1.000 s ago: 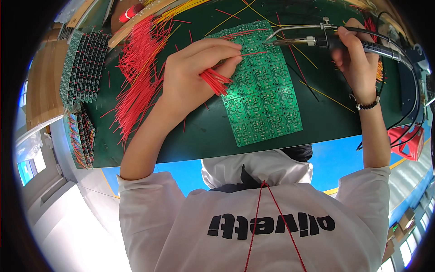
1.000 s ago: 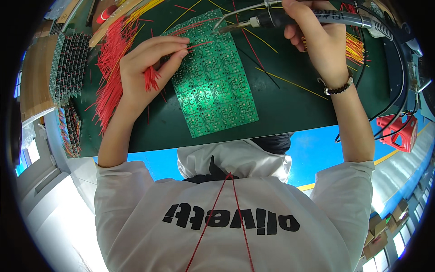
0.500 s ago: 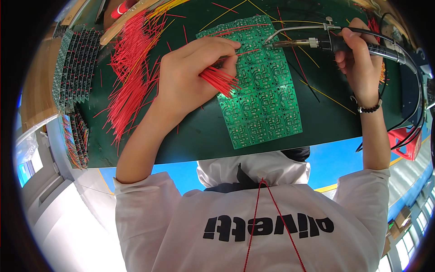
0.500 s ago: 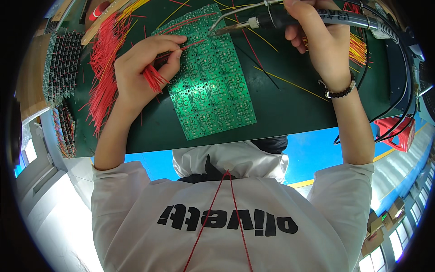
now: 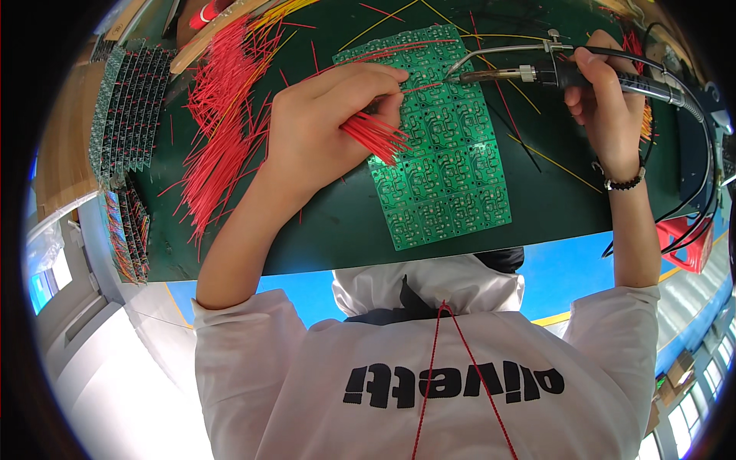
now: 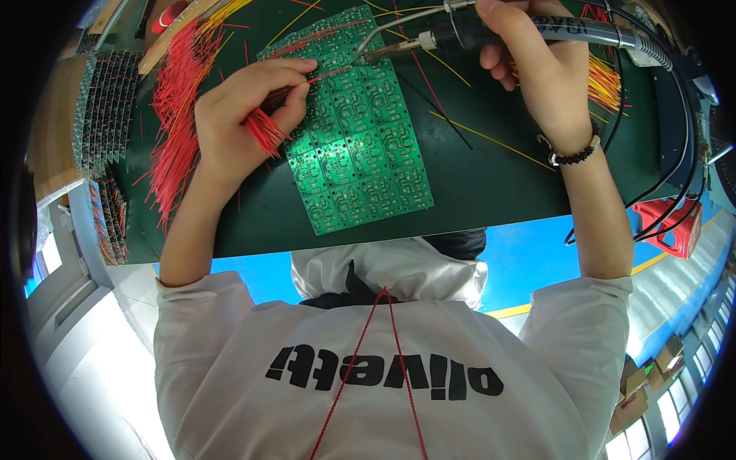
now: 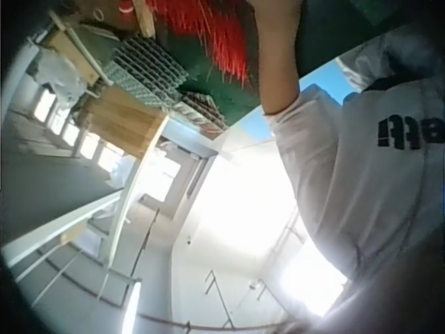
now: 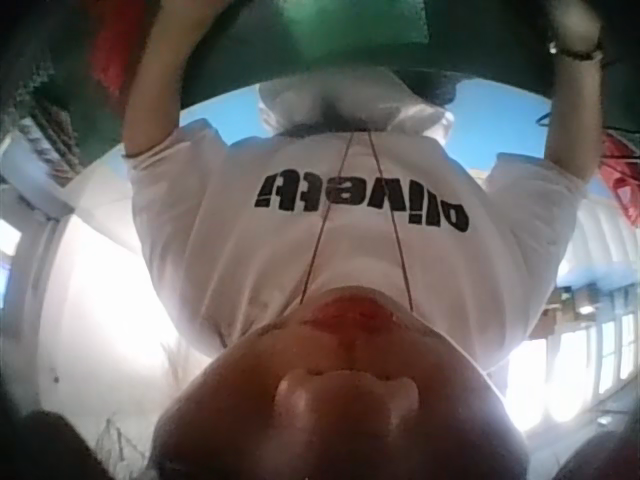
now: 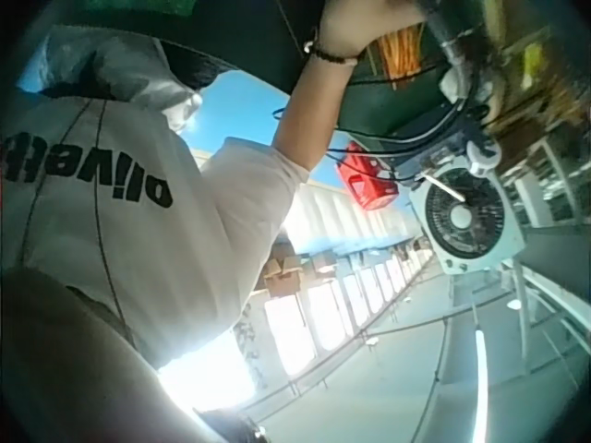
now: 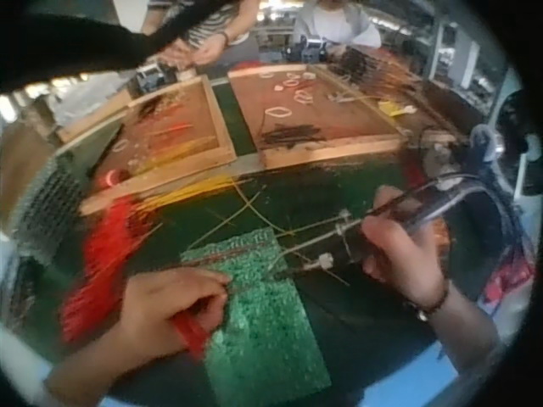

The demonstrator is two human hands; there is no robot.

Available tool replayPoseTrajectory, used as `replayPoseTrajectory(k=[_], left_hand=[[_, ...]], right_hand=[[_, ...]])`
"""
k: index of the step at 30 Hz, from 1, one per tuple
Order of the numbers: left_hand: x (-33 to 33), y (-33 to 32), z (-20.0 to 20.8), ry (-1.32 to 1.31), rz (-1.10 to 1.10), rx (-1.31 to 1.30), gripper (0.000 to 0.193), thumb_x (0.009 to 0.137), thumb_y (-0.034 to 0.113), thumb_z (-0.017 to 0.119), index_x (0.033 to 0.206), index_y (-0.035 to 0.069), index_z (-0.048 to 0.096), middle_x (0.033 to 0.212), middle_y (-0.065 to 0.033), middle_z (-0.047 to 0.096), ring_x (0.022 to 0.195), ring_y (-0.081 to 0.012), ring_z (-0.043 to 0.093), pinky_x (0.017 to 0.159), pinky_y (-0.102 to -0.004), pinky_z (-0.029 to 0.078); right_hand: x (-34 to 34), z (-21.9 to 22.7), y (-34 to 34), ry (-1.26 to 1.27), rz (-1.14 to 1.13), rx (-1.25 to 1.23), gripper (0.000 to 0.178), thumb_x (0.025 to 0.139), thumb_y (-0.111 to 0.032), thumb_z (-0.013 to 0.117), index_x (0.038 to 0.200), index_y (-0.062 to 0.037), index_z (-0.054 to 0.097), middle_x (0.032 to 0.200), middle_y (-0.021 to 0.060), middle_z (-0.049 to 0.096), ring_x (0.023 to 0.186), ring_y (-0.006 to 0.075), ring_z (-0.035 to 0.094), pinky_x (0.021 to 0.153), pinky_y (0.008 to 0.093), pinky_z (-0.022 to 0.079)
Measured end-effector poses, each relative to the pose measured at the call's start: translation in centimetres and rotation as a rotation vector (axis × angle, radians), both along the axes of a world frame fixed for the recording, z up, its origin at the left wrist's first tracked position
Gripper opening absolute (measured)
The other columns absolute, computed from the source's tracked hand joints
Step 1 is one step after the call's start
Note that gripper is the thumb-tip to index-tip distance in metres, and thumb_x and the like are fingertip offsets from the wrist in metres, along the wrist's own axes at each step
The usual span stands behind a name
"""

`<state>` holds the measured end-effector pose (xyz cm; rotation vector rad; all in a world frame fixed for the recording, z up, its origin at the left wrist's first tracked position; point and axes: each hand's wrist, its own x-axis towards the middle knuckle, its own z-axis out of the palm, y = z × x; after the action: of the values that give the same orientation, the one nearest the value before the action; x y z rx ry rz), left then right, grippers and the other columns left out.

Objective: Soldering wires onto a green printed circuit board (PCB) at an assembly station.

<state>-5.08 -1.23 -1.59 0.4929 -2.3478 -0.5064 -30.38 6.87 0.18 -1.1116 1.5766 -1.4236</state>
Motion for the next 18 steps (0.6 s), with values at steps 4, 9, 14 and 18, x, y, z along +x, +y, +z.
replayPoseTrajectory(k=[4, 9, 14, 18], left_hand=[[0.04, -0.09, -0.14, 0.012, -0.009, -0.016, 0.016, 0.066, -0.005, 0.063, 0.080, 0.000, 0.058, 0.084, -0.0112, 0.063, 0.072, -0.0182, 0.062, 0.062, -0.0239, 0.049], [0.07, -0.18, -0.06, 0.006, -0.014, -0.032, 0.016, 0.066, -0.005, 0.063, 0.080, 0.000, 0.058, 0.085, -0.0110, 0.063, 0.072, -0.0180, 0.062, 0.061, -0.0234, 0.049], [0.10, -0.11, -0.02, -0.005, -0.002, -0.011, 0.016, 0.066, -0.005, 0.064, 0.079, 0.000, 0.058, 0.085, -0.0106, 0.063, 0.073, -0.0182, 0.062, 0.062, -0.0239, 0.049], [0.14, -0.17, -0.06, -0.007, -0.001, -0.027, 0.016, 0.066, -0.005, 0.064, 0.080, 0.001, 0.058, 0.084, -0.0105, 0.063, 0.073, -0.0180, 0.062, 0.062, -0.0237, 0.049]], right_hand=[[0.18, -0.23, 0.14, -0.005, -0.053, 0.010, 0.015, 0.079, -0.021, 0.053, 0.073, -0.0084, 0.047, 0.056, -0.0012, 0.046, 0.044, 0.0049, 0.046, 0.035, 0.0175, 0.030], [-0.17, -0.26, 0.13, -0.007, -0.048, 0.038, 0.014, 0.079, -0.021, 0.053, 0.076, -0.0080, 0.049, 0.056, -0.0012, 0.047, 0.044, 0.0049, 0.046, 0.036, 0.0172, 0.030], [0.13, -0.07, 0.07, 0.006, -0.055, 0.032, 0.014, 0.079, -0.022, 0.052, 0.077, -0.0078, 0.049, 0.056, -0.0011, 0.047, 0.044, 0.0046, 0.046, 0.036, 0.0172, 0.030], [0.10, -0.14, 0.00, 0.018, -0.063, 0.016, 0.015, 0.079, -0.022, 0.052, 0.077, -0.0079, 0.049, 0.055, -0.0006, 0.046, 0.044, 0.0045, 0.045, 0.036, 0.0171, 0.030]])
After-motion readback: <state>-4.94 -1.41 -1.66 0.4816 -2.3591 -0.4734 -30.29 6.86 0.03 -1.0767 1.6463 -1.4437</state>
